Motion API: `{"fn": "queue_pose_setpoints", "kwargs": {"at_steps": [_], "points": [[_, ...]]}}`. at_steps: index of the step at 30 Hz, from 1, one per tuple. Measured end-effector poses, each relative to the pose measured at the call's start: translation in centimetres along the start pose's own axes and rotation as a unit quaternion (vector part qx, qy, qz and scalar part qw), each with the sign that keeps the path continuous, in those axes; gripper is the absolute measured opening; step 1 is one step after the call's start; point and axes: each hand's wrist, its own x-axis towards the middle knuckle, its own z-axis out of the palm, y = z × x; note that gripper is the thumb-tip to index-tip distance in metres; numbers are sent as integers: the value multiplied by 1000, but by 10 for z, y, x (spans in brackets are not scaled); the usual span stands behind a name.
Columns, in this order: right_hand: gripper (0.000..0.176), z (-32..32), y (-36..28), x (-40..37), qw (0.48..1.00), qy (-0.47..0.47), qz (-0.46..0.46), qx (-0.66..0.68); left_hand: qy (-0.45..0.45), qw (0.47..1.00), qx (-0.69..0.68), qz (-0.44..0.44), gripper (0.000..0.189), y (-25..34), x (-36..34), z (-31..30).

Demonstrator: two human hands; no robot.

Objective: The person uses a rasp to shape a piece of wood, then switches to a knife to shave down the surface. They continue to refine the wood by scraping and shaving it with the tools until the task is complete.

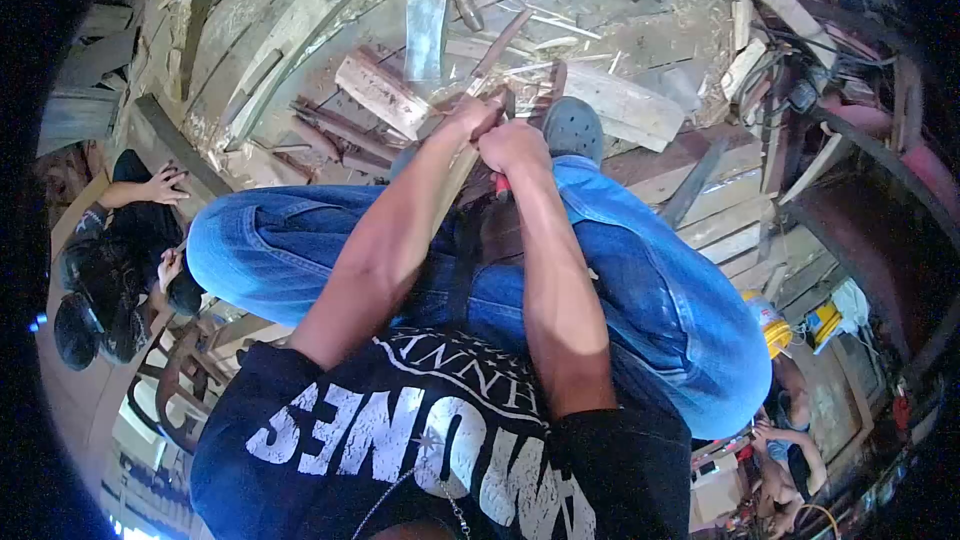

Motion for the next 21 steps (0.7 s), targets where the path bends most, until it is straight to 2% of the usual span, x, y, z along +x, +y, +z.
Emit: {"fn": "queue_pose_setpoints", "kwargs": {"at_steps": [1, 4, 6, 7, 9, 10, 11, 12, 13, 14, 15, 16, 17, 19, 20, 21], "points": [[45, -2, 0, 5, 1000, 17, -17, -2, 44, 996, -52, 52, 69, 1, -8, -3], [45, -19, -10, 0, 997, 68, -33, 32, 79, 988, -7, 130, 68, 23, -31, -30], [41, -39, -17, -10, 996, 66, -47, 49, -73, 969, -203, 122, 58, 33, -29, -37], [39, -49, -21, -12, 994, 73, -50, 59, -76, 970, -193, 130, 58, 43, -48, -44], [41, -68, -27, -6, 986, 91, -135, 21, -124, 909, -344, 202, 46, 60, -87, -48], [38, -93, -41, -23, 988, 46, -139, -56, -143, 924, -305, 181, 42, 58, -56, -42], [35, -117, -53, -35, 991, -5, -113, -67, -139, 923, -312, 178, 44, 64, -64, -42], [31, -142, -62, -47, 988, 10, -81, -131, -124, 932, -290, 177, 46, 70, -76, -41], [31, -171, -72, -77, 975, 34, -86, -202, -109, 941, -271, 174, 47, 75, -84, -38], [30, -196, -83, -104, 956, 55, -93, -274, -118, 946, -237, 188, 48, 70, -63, -32], [30, -218, -88, -108, 951, 100, -44, -291, -125, 945, -234, 192, 49, 68, -67, -29], [33, -238, -82, -121, 937, 183, -104, -277, -115, 946, -243, 180, 45, 68, -75, -21], [33, -250, -87, -146, 935, 189, -108, -279, -103, 947, -253, 169, 42, 72, -81, -14], [33, -257, -86, -198, 880, 262, -46, -393, -87, 973, -140, 164, 48, 85, -81, 1], [33, -256, -67, -195, 880, 266, -47, -391, -84, 964, -139, 209, 50, 92, -87, 5], [32, -253, -35, -184, 873, 336, -170, -311, -84, 954, -138, 251, 51, 97, -95, 13]]}}
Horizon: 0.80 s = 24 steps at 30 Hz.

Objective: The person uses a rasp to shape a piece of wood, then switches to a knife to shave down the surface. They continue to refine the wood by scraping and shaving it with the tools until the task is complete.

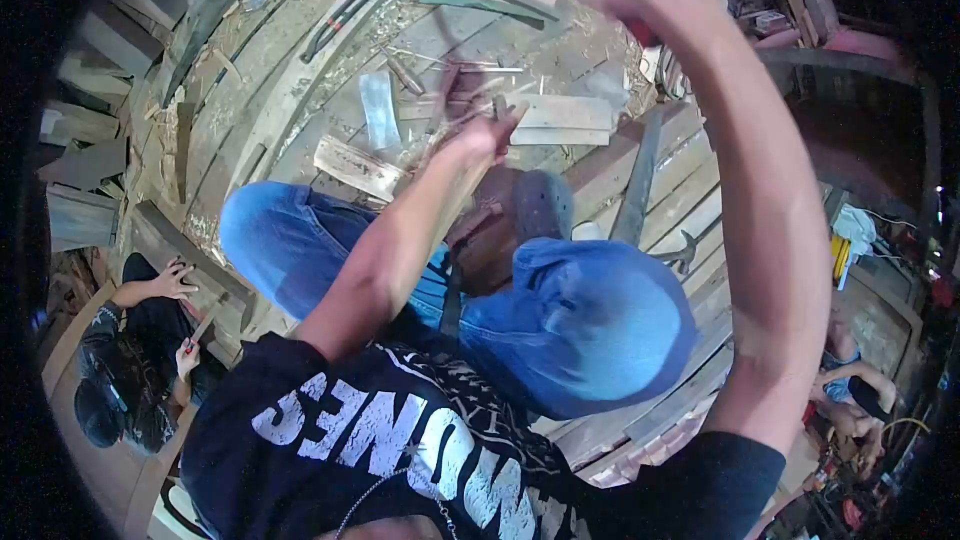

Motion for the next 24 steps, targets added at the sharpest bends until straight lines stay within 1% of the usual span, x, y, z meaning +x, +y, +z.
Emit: {"fn": "queue_pose_setpoints", "kwargs": {"at_steps": [1, 2, 3, 4, 5, 6, 8, 9, 10, 11, 12, 13, 14, 15, 16, 17, 19, 20, 21, 22, 24], "points": [[37, 28, 23, -11, 987, 111, -61, 98, -3, 1000, -3, 5, 52, 4, 5, 10], [40, 56, 42, -20, 986, 87, -43, 136, -2, 1000, -6, 15, 52, 12, 13, 18], [41, 83, 56, -32, 983, 81, -63, 153, -3, 999, -39, 11, 52, 26, 12, 25], [43, 99, 58, -47, 980, 9, -11, 198, -7, 1000, 9, 5, 55, 28, 31, 29], [42, 131, 69, -54, 979, -24, 7, 203, -3, 1000, 22, 11, 57, 10, 60, 34], [42, 157, 71, -67, 958, -51, 66, 274, -1, 999, 36, 18, 59, -3, 85, 40], [33, 223, 81, -88, 957, -30, 82, 278, 23, 992, 77, -95, 61, 47, 33, 50], [36, 255, 84, -96, 938, -71, 97, 326, 10, 991, 32, -130, 55, 15, 56, 55], [40, 268, 82, -101, 914, -113, 110, 374, 11, 990, 32, -139, 55, 5, 58, 59], [40, 278, 83, -104, 910, -121, 108, 381, 34, 990, -11, -134, 55, -7, 55, 63], [43, 274, 76, -108, 871, -179, 150, 432, 58, 988, -52, -133, 55, -19, 49, 67], [46, 274, 69, -110, 824, -237, 190, 478, 59, 987, -79, -126, 53, -17, 40, 67], [46, 283, 64, -111, 817, -248, 190, 485, 47, 984, -53, -166, 49, -18, 38, 67], [46, 294, 61, -113, 828, -222, 180, 483, 53, 981, -69, -171, 48, -27, 42, 69], [45, 288, 55, -112, 840, -188, 169, 479, 58, 980, -85, -170, 48, -36, 48, 70], [46, 277, 53, -112, 816, -233, 192, 492, 55, 981, -93, -162, 49, -45, 54, 71], [47, 279, 45, -109, 814, -241, 197, 490, 72, 980, -86, -167, 49, -33, 47, 78], [47, 283, 44, -104, 815, -245, 199, 487, 91, 979, -79, -165, 50, -26, 46, 78], [49, 289, 43, -100, 833, -230, 181, 470, 94, 980, -98, -148, 52, -26, 48, 78], [49, 293, 46, -99, 836, -230, 177, 467, 97, 979, -102, -145, 52, -27, 49, 78], [49, 293, 48, -95, 843, -219, 165, 464, 106, 979, -86, -153, 47, -24, 47, 77]]}}
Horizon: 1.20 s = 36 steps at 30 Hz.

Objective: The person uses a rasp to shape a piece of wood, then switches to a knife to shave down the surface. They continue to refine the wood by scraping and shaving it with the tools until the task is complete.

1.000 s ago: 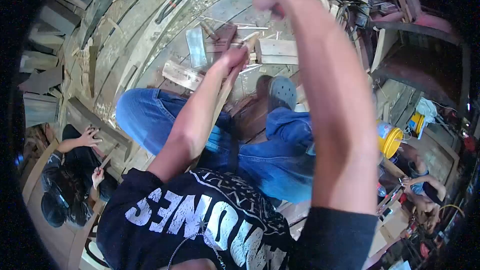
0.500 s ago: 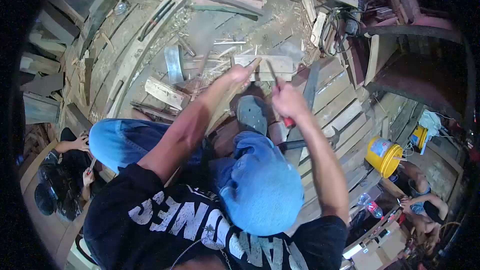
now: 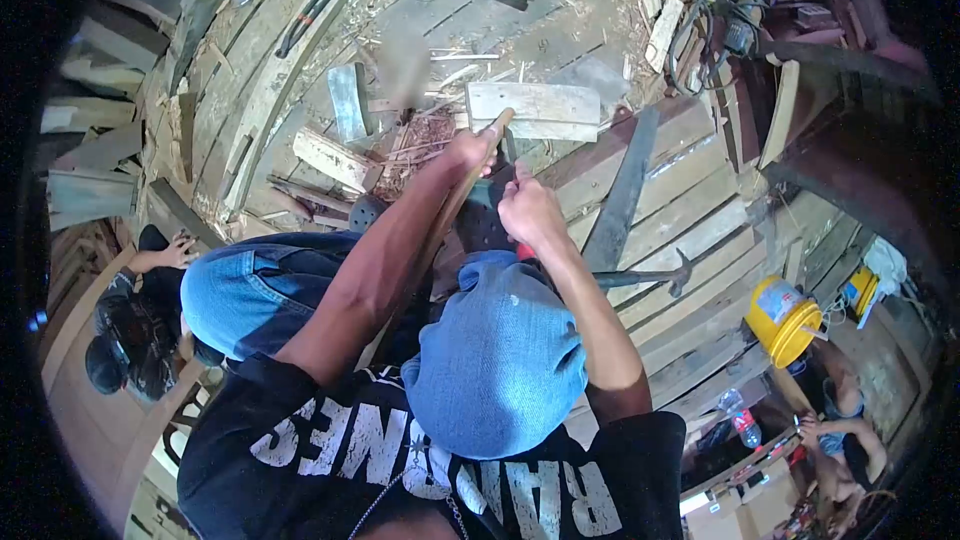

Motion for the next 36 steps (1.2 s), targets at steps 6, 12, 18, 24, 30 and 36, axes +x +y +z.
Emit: {"fn": "queue_pose_setpoints", "kwargs": {"at_steps": [6, 12, 18, 24, 30, 36], "points": [[50, -14, -3, -1, 998, -59, 10, -10, 44, 997, -55, -16, 61, 4, -19, -5], [49, -6, 16, 30, 993, -90, -53, -53, 67, 996, -5, -66, 73, -32, -31, -30], [49, -24, -3, 18, 988, -134, -26, -68, 64, 993, -87, -44, 63, -41, -38, -28], [50, -17, -8, 8, 996, -62, -38, -50, 25, 994, -102, -19, 52, -23, -35, -30], [50, -9, -17, -29, 1000, -2, -21, -10, -66, 994, -81, -24, 46, -3, -46, -24], [49, -9, -26, -67, 998, 60, -1, -15, -117, 992, -45, -8, 46, -32, -56, -9]]}}
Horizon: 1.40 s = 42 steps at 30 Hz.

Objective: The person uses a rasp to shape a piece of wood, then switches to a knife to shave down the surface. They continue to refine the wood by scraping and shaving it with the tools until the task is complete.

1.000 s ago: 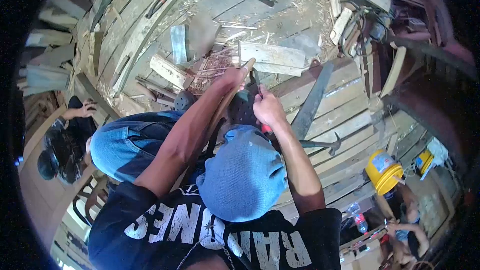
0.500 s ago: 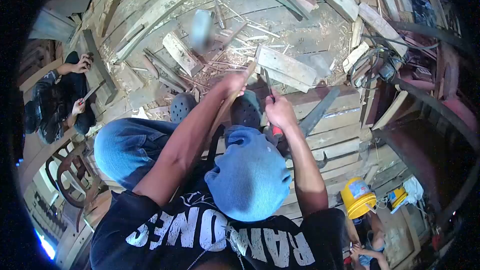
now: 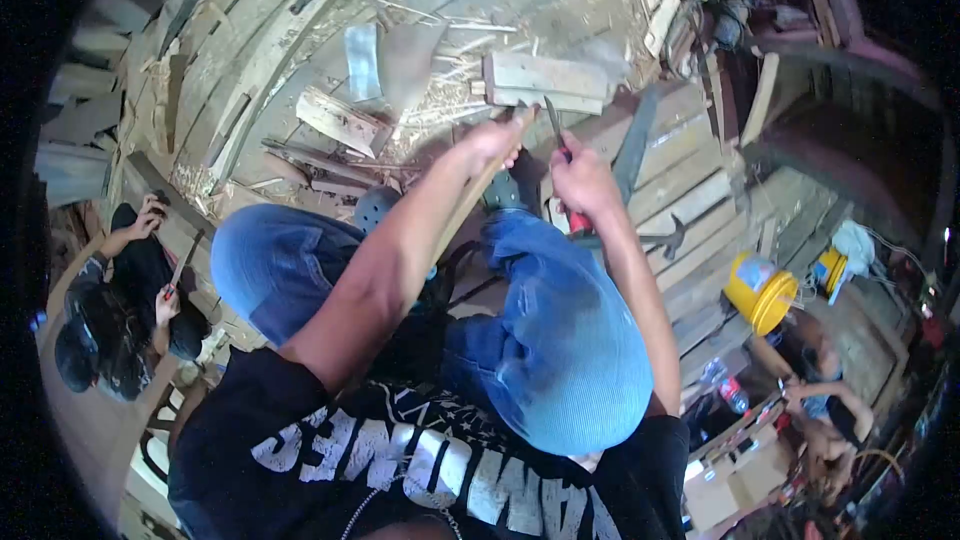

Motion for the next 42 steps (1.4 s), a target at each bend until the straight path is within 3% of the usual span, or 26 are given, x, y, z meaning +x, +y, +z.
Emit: {"fn": "queue_pose_setpoints", "kwargs": {"at_steps": [1, 2, 5, 7, 9, 13, 16, 17, 21, 23, 27, 29, 36, 38, 40, 42], "points": [[49, 2, 10, 1, 999, 18, 7, 27, -4, 1000, 7, 25, 45, 2, 2, 1], [49, 5, 21, -3, 999, 19, 15, 29, 50, 995, 80, -13, 49, 9, 7, 2], [49, 9, 38, 18, 1000, -2, -27, -6, 46, 995, 83, 3, 54, 21, 31, -2], [49, 16, 39, 29, 1000, -19, 6, -19, 96, 986, 134, -28, 56, 21, 27, -4], [48, 25, 41, 44, 997, -4, 14, -79, 98, 990, 93, -27, 53, 11, 54, -13], [48, 40, 53, 54, 999, -10, 1, -35, 83, 996, 27, -26, 51, 4, 62, -14], [48, 44, 45, 54, 999, -14, -14, -45, 102, 994, 35, -29, 53, 7, 55, -10], [48, 41, 36, 51, 998, -57, 28, -20, 115, 991, 57, -25, 57, 5, 53, -10], [48, 43, 22, 47, 995, -89, 47, -3, 149, 984, 90, -39, 66, 1, 48, -8], [49, 56, 37, 56, 998, -15, -14, -57, 149, 983, 96, -46, 66, 1, 50, -9], [47, 58, 34, 54, 999, -38, 1, -28, 140, 985, 95, -43, 64, -12, 66, -11], [47, 70, 47, 66, 995, -9, -58, -78, 157, 976, 143, -35, 61, -7, 60, -9], [46, 64, 28, 47, 992, 6, -72, -108, 175, 973, 139, -59, 48, -8, 57, -6], [47, 53, 13, 43, 996, -85, 22, -22, 172, 967, 177, -58, 50, -8, 55, -7], [46, 67, 28, 59, 998, -59, 4, -35, 178, 965, 180, -70, 56, -2, 45, -3], [45, 74, 35, 67, 998, -34, -17, -47, 189, 942, 267, -71, 66, 2, 38, -4]]}}
